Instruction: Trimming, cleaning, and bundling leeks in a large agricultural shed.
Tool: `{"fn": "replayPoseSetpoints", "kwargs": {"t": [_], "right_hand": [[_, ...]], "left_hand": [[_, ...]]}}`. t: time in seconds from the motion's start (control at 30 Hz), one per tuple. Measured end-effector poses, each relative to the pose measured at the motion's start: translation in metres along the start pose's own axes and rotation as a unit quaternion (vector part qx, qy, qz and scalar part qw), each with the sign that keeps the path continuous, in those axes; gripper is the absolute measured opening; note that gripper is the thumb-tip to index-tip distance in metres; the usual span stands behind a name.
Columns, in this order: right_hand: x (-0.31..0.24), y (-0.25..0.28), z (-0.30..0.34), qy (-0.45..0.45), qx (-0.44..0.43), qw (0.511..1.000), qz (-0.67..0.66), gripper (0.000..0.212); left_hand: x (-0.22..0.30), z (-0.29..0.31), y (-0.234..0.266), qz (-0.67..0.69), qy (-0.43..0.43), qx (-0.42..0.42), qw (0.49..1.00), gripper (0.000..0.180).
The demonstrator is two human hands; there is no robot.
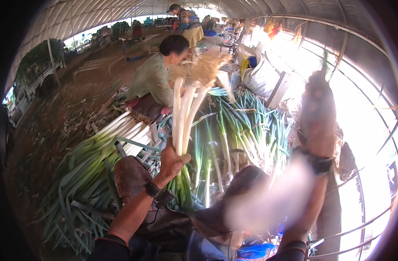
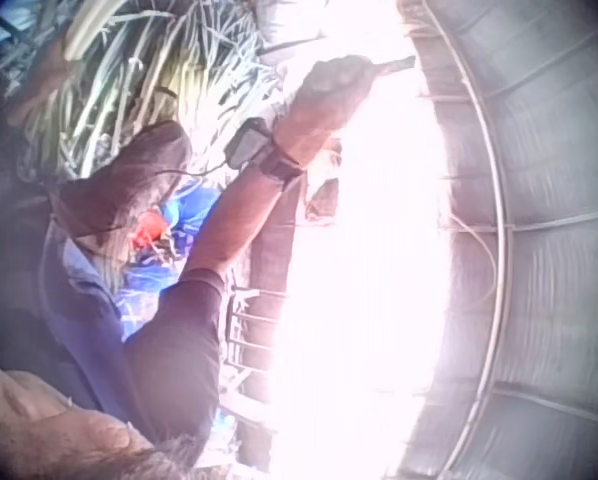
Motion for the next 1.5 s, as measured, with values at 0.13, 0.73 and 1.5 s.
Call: {"fn": "replayPoseSetpoints", "kwargs": {"t": [0.13, 0.73, 1.5], "right_hand": [[0.061, 0.010, 0.010, -0.063, -0.152, 0.986, 0.005, 0.036], [0.013, -0.187, 0.072, -0.253, -0.389, 0.641, -0.611, 0.092], [-0.083, -0.153, 0.054, -0.196, -0.120, 0.909, -0.347, 0.049]], "left_hand": [[-0.004, -0.007, -0.001, 0.035, 0.007, 0.025, 0.999, 0.047], [0.029, 0.041, -0.052, 0.133, -0.062, -0.127, 0.981, 0.073], [0.097, 0.006, -0.048, 0.118, -0.146, 0.047, 0.981, 0.048]]}}
Point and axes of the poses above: each hand's wrist, its own z-axis away from the middle knuckle, its own y-axis out of the back of the hand, x = y × z, the point moved 1 cm from there along -z, towards the middle knuckle, and after that the axes turned 7 degrees about -x, right-handed, at the moved point
